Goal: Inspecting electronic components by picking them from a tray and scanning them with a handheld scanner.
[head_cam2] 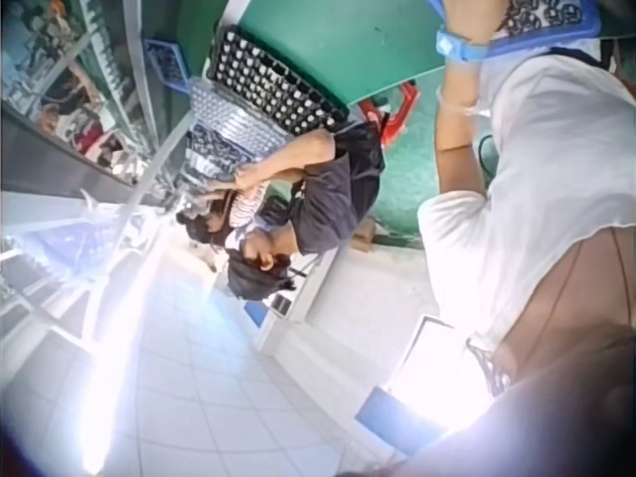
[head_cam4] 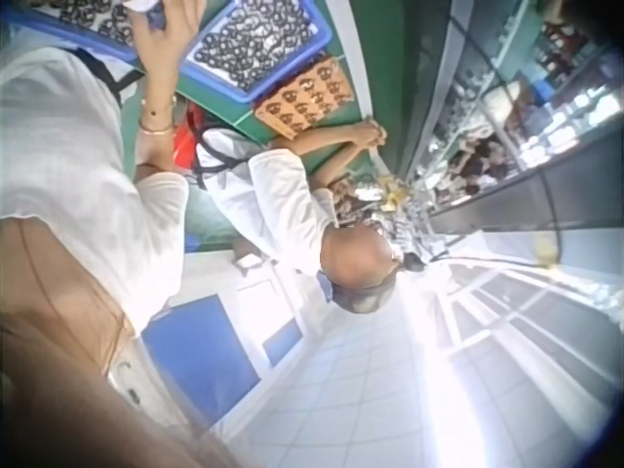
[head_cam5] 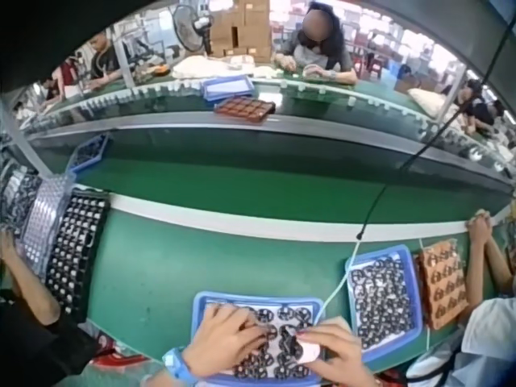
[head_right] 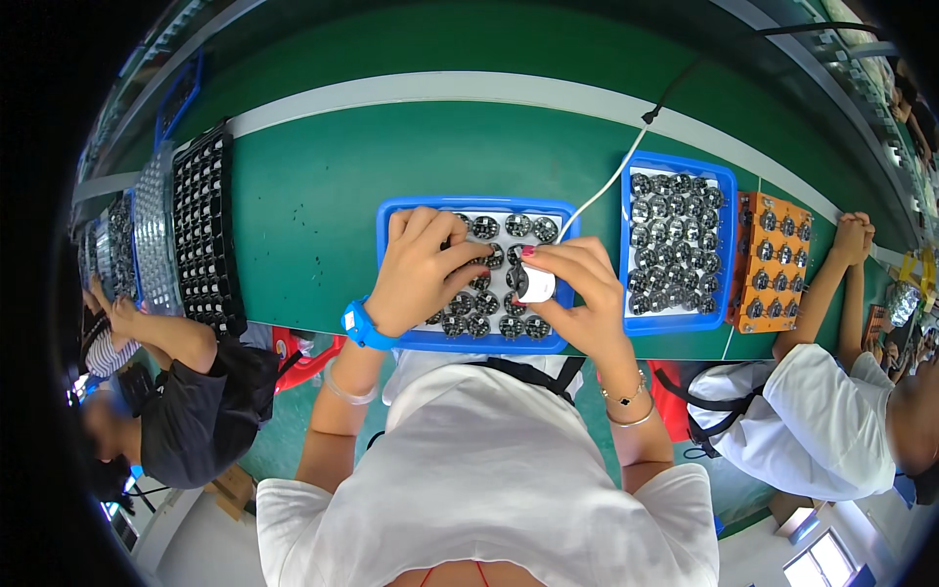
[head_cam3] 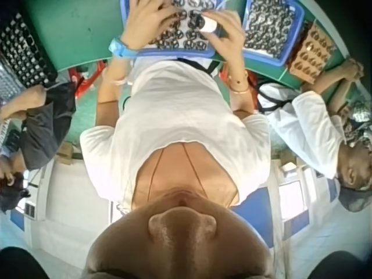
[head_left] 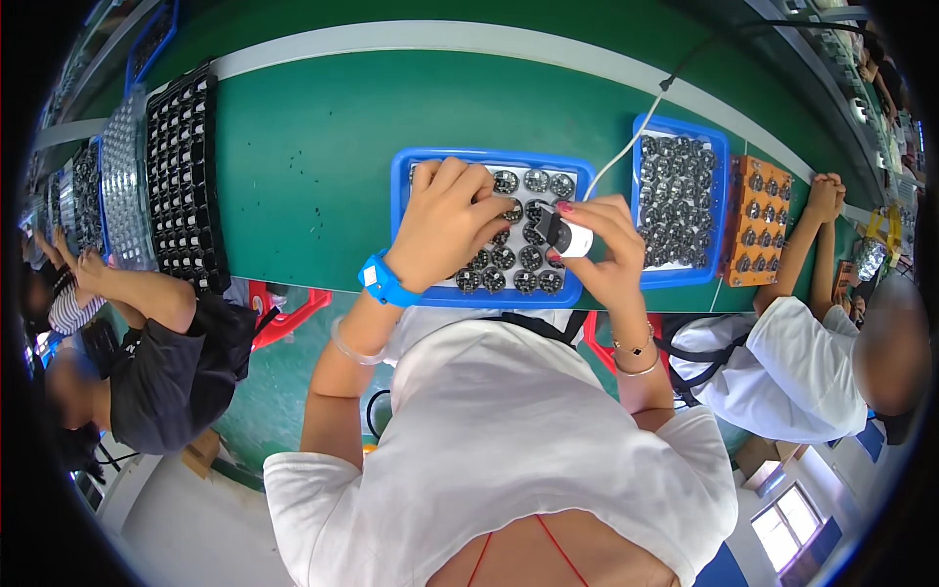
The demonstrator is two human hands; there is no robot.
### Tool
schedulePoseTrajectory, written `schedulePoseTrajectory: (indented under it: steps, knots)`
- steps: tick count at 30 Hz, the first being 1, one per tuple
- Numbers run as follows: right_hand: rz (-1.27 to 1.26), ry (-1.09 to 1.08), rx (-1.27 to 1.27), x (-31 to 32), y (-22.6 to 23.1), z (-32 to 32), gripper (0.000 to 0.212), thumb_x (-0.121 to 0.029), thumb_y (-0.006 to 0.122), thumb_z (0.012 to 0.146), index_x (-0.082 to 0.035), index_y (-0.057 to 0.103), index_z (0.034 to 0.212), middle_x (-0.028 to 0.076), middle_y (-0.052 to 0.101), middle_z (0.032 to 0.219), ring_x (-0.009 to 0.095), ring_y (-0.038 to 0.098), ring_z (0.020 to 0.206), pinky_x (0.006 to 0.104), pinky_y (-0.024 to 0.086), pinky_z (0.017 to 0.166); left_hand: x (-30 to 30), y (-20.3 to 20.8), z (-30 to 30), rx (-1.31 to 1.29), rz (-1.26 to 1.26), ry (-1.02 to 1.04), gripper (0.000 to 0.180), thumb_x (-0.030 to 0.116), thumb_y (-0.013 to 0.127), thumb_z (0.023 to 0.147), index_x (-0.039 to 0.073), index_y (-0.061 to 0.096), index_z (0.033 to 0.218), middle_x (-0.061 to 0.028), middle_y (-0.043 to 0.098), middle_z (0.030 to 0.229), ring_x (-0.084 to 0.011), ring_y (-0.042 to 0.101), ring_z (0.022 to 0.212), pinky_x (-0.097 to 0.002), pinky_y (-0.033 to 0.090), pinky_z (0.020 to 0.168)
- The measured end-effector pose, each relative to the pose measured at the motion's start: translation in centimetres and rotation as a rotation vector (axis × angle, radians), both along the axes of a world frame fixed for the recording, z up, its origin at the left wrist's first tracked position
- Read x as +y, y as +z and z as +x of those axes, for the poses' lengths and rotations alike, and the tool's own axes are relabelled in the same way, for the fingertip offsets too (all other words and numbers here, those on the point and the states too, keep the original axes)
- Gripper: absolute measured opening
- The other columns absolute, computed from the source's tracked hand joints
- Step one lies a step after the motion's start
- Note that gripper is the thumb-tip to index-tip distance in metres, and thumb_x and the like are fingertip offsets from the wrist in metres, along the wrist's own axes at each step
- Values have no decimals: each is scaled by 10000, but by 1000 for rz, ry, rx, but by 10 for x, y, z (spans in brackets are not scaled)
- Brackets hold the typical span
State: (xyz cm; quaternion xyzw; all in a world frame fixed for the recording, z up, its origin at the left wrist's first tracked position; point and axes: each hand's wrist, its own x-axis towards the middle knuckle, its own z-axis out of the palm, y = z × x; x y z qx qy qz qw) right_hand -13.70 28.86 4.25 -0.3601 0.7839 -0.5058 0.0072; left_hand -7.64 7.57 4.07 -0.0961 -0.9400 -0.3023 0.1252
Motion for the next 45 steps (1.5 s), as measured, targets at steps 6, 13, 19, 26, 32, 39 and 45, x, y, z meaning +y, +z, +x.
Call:
schedulePoseTrajectory:
  steps: [6, 13, 19, 26, 32, 39, 45]
  knots:
    - [4, 6, -3, -1, 1, 2, 446, -56, 812, 585, -31, 680, 1010, 95, 686, 981, 244, 593, 881, 322, 462, 774, -4, -4, -3, -4, -48, -84, 144, 165, 759, 663, 144, 672, 776, 2, 479, 805, -192, 484, 843, -354, 339, 790]
    - [14, 9, -2, -5, 1, 1, 440, -45, 804, 588, -38, 682, 1011, 96, 683, 987, 250, 596, 894, 326, 470, 783, -7, -6, 3, 68, -53, -54, 149, 163, 759, 669, 159, 665, 784, 10, 483, 799, -191, 487, 813, -354, 339, 775]
    - [34, 41, -13, -14, 2, 1, 429, -28, 793, 590, -37, 685, 1005, 102, 679, 989, 259, 601, 902, 339, 479, 798, 0, 2, 7, 151, 31, -50, 177, 179, 765, 675, 175, 662, 819, 15, 490, 799, -192, 483, 797, -350, 330, 756]
    - [-11, -17, -84, -7, -3, 5, 419, -58, 788, 619, -11, 667, 1018, 112, 674, 990, 243, 592, 917, 333, 463, 826, -2, 3, 6, 85, 19, -39, 151, 183, 756, 687, 167, 662, 804, 13, 490, 816, -192, 481, 814, -355, 328, 773]
    - [-199, -165, -184, 7, -4, 6, 430, -84, 772, 657, 11, 627, 1051, 148, 657, 1029, 249, 568, 943, 343, 439, 842, -2, -9, 3, 28, -59, -43, 158, 207, 762, 680, 156, 659, 788, 9, 481, 803, -198, 479, 821, -361, 330, 782]
    - [-43, -16, -105, 8, 3, 19, 373, -41, 745, 632, -10, 674, 997, 113, 680, 992, 252, 590, 883, 337, 466, 778, -2, 6, 21, -47, -21, -4, 220, 254, 791, 638, 158, 675, 798, 7, 469, 788, -194, 472, 801, -367, 322, 771]
    - [17, 33, -75, 2, 4, 21, 426, -38, 790, 590, -40, 690, 1003, 85, 674, 981, 254, 594, 866, 340, 483, 760, 8, 1, 30, -21, -48, -42, 211, 232, 779, 652, 140, 691, 820, 7, 461, 789, -189, 463, 802, -364, 313, 764]
